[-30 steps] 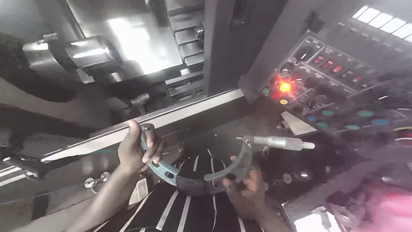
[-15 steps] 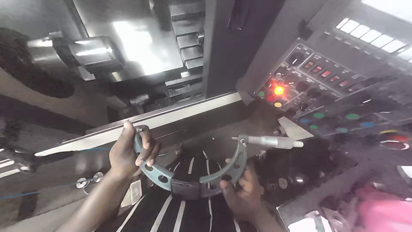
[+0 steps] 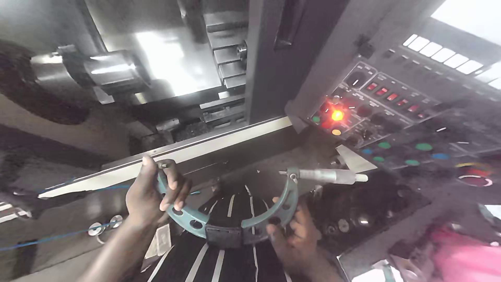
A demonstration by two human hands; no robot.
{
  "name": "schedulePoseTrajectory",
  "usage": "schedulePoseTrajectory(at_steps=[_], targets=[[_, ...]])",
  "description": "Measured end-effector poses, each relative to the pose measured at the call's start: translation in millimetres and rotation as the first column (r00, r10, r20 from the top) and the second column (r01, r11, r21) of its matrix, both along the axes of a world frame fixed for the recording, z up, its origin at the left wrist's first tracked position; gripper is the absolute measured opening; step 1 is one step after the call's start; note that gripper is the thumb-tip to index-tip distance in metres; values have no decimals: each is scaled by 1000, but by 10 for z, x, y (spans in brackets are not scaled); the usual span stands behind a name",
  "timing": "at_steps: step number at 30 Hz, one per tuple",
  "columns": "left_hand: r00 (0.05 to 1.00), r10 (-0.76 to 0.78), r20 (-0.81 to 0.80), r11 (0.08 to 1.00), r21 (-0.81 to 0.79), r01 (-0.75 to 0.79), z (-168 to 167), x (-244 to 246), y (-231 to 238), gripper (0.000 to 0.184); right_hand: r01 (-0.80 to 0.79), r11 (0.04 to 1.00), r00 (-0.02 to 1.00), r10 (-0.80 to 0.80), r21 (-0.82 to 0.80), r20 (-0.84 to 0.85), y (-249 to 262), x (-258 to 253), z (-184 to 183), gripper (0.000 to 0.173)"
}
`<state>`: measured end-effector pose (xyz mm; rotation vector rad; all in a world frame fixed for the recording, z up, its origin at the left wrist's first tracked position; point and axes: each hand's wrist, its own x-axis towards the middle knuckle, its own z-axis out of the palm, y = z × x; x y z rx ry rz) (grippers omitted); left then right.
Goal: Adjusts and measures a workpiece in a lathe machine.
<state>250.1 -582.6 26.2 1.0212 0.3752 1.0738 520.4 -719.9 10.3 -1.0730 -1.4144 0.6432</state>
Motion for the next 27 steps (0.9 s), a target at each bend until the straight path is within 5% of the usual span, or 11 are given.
schedulePoseTrajectory(at_steps=[20, 27], targets=[[1000, 7, -20, 1000, 3, -7, 31, 93, 146, 58, 39, 999, 999, -40, 4, 35, 145, 85, -52, 47], [1000, -1, -22, 1000, -28, 1, 17, 161, 215, 56, 36, 995, 997, -42, -92, -70, 144, 84, 11, 50]])
